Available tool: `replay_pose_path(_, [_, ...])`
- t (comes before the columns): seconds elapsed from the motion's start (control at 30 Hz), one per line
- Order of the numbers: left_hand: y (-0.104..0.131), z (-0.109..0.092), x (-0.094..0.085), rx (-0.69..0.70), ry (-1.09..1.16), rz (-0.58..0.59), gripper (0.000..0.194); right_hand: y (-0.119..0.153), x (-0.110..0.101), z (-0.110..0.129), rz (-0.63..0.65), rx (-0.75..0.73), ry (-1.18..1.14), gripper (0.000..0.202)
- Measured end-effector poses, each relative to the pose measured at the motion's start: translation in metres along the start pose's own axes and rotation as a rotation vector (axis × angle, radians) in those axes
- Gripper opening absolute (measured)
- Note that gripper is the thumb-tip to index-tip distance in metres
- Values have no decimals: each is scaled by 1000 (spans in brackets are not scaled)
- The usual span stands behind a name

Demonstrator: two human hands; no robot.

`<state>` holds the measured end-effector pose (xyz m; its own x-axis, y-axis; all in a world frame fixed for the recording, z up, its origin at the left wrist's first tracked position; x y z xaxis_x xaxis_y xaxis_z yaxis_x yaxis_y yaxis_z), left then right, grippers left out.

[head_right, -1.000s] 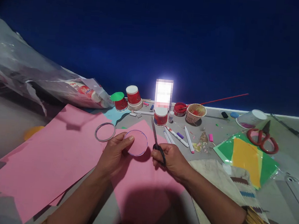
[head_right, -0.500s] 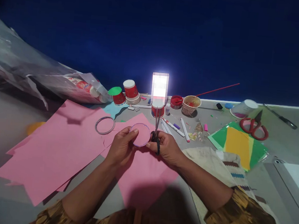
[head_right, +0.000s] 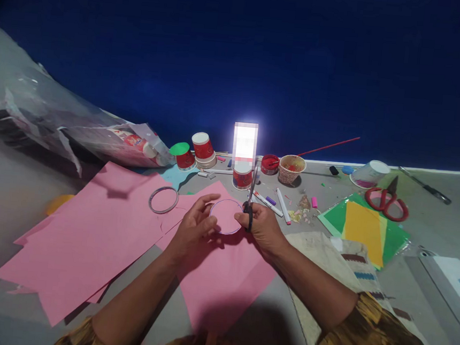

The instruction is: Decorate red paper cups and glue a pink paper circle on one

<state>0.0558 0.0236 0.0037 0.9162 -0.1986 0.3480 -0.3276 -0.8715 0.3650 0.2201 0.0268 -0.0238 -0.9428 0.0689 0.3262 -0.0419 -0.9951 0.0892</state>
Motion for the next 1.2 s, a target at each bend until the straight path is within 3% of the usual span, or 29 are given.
replay_pose_path(0.07, [3, -7, 2, 47, -94, 34, 94, -2, -4, -1, -42, -17, -8, 41])
replay_pose_path(0.13, [4, -12, 1, 103, -244, -5, 101, -4, -5, -1, -57, -30, -9, 42])
replay_pose_path(0.3, [8, -20, 4, 365, -517, -130, 59, -3, -2, -2, -36, -24, -21, 40])
replay_pose_path(0.47, [10, -25, 6, 418, -577, -218, 22, 0, -1, -1, -16, -26, 28, 38])
replay_pose_path(0.63, [8, -22, -3, 294, -421, -235, 5, 0, 0, 6, 2, -45, 57, 39])
replay_pose_path(0.8, [0, -8, -14, 88, -241, -248, 20, 3, 5, 19, 26, -104, 82, 53])
replay_pose_path(0.97, [0, 0, -5, 45, -174, -213, 28, 7, 8, 18, 58, -126, 230, 43])
replay_pose_path(1.1, [2, 3, 4, 11, -60, -161, 50, 5, 6, 17, 67, -155, 289, 37])
replay_pose_path(1.2, [2, 2, 7, -21, -62, -164, 55, 4, 4, 16, 52, -152, 345, 34])
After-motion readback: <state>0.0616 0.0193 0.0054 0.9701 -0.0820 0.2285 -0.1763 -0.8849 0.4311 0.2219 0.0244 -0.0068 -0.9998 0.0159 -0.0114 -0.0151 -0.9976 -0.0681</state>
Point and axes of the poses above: each hand's wrist, its own y-axis away from the middle knuckle, its own x-axis out of the palm, z = x × y, the point moved 6 cm from there along -y, towards the middle knuckle, and after that the axes turned 13 degrees about -x, right-handed, at the moved point
